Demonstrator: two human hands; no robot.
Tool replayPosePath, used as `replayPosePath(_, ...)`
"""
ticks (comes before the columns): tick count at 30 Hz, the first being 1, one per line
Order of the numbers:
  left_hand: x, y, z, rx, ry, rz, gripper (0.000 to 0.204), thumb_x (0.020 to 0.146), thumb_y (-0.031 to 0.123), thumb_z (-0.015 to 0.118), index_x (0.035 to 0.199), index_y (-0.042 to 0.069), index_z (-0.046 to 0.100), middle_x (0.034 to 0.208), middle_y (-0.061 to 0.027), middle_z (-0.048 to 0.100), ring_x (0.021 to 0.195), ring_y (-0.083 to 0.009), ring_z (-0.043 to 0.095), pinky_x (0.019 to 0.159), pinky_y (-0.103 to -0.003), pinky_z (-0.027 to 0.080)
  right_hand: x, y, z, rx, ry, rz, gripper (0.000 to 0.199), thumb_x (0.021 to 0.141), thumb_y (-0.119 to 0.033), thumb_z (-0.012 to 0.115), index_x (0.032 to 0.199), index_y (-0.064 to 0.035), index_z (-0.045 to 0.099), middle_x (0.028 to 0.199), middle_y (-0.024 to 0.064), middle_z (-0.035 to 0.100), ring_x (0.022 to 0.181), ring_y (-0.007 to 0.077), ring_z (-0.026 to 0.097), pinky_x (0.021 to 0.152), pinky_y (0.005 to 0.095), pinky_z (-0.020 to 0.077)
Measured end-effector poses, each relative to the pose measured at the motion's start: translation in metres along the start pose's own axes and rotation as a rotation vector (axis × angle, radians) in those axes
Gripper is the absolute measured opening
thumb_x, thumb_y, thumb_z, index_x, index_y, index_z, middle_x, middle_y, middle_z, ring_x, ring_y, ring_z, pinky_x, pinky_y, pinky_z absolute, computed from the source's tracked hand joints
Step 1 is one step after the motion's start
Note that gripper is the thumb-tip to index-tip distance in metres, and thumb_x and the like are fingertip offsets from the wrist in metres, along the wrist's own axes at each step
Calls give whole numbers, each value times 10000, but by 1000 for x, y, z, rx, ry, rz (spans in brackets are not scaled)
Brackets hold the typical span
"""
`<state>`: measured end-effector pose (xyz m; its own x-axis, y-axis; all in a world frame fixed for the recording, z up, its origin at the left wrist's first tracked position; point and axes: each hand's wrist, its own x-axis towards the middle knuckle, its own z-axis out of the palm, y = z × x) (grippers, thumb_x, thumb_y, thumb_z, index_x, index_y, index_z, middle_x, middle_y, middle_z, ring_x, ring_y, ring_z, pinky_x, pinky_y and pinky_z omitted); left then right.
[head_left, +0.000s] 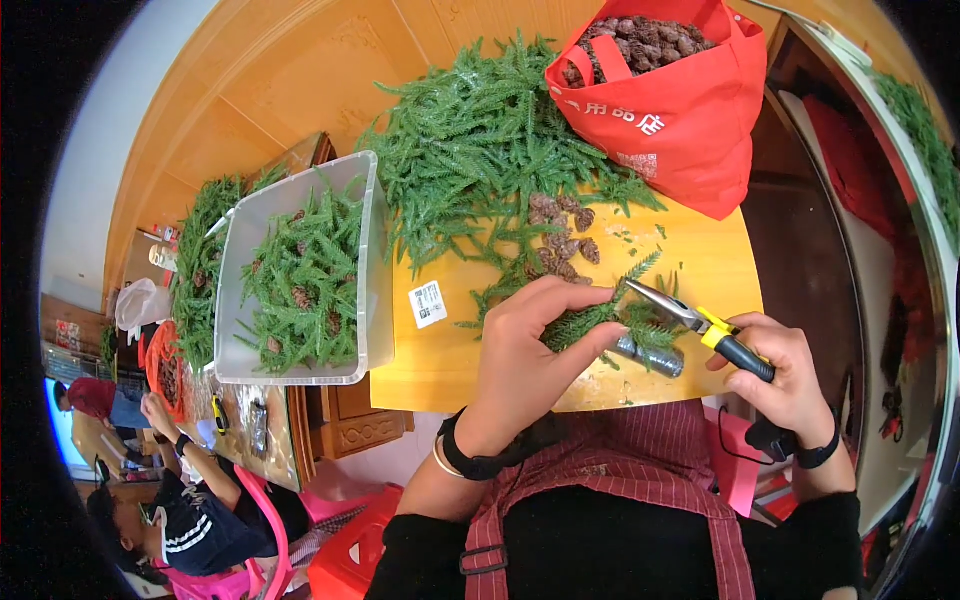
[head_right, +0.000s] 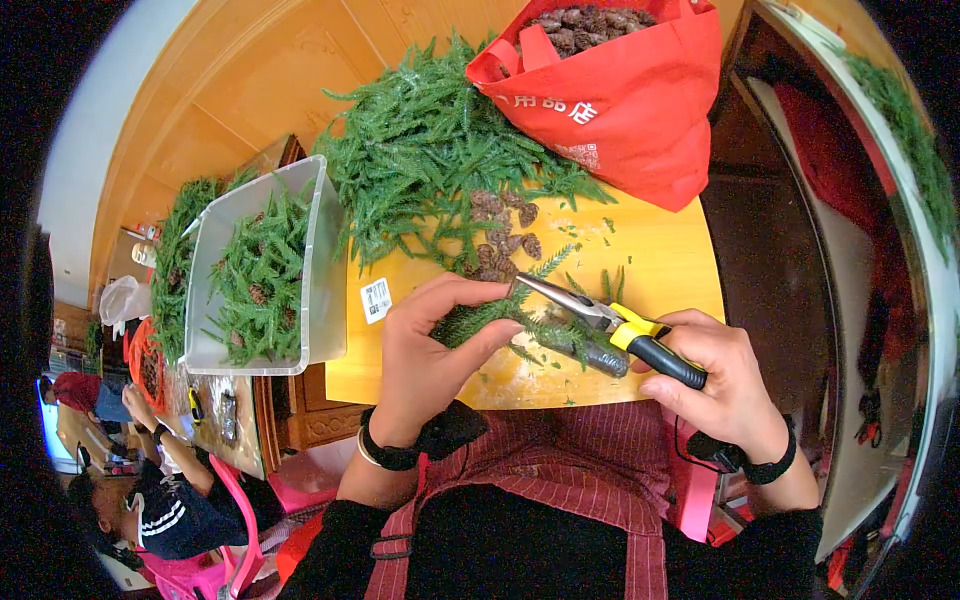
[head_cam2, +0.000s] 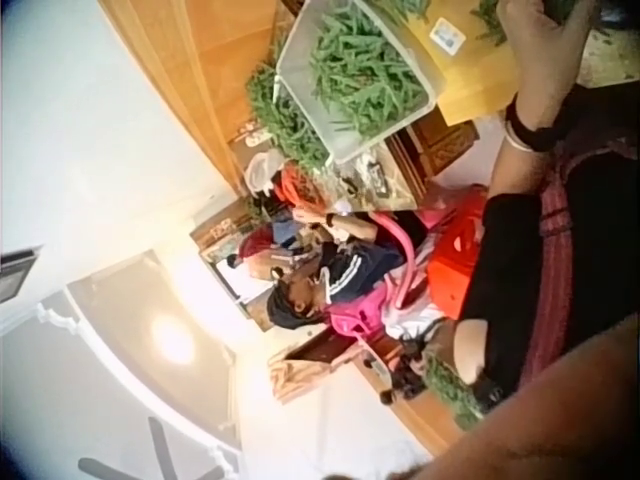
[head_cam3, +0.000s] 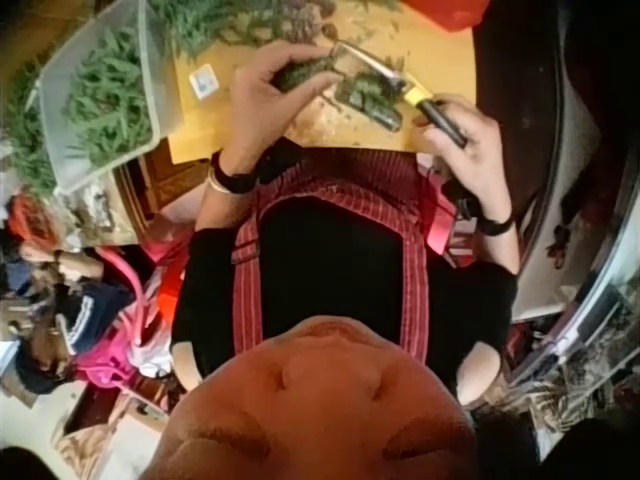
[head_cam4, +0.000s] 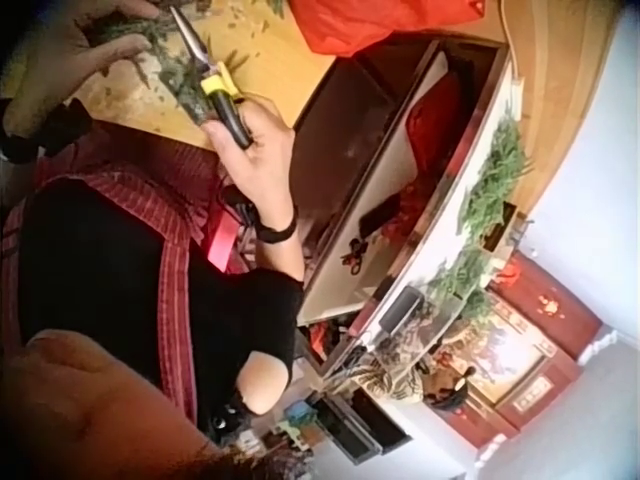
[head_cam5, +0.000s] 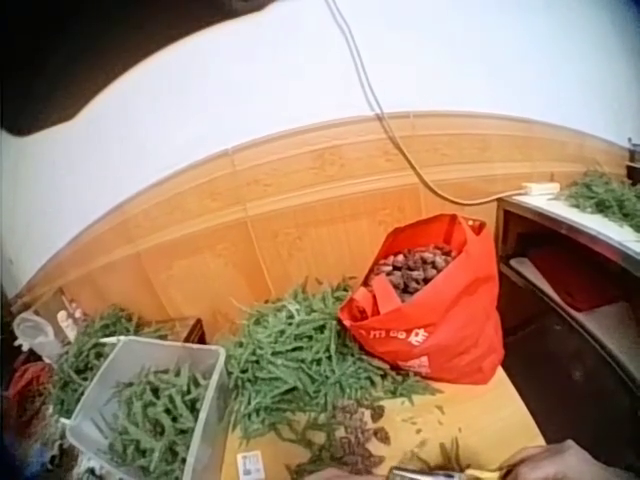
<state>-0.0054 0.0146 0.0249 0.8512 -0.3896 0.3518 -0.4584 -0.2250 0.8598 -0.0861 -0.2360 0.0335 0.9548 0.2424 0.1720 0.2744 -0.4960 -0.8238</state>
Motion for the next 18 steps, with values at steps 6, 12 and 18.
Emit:
replayPosePath(6, -2, -1, -6, -253, -74, -176, 186, 745, 34, 668, 924, -2, 631, 800, -55, 595, 746, -130, 576, 660, -231, 447, 2, -4, 0, -29, -21, 57, 471, 749, -470, 613, 736, 1, 602, 722, 89, 637, 812, 283, 591, 780, 375, 446)
replayPosePath(12, -1, -2, -17, -605, -290, -333, 139, 819, 37, 587, 947, -7, 618, 871, -33, 600, 799, -93, 553, 714, -232, 442, 9, 8, -6, -23, -120, -42, 475, 743, -468, 627, 680, -2, 561, 707, 101, 619, 829, 307, 584, 795, 386, 439)
replayPosePath(18, -3, -18, -14, -924, -416, -354, 150, 841, 71, 576, 967, 0, 615, 922, -38, 618, 849, -96, 544, 775, -245, 426, 14, 11, -10, -64, -101, -216, 344, 654, -308, 750, 705, -16, 577, 736, 92, 613, 836, 310, 592, 823, 400, 449)
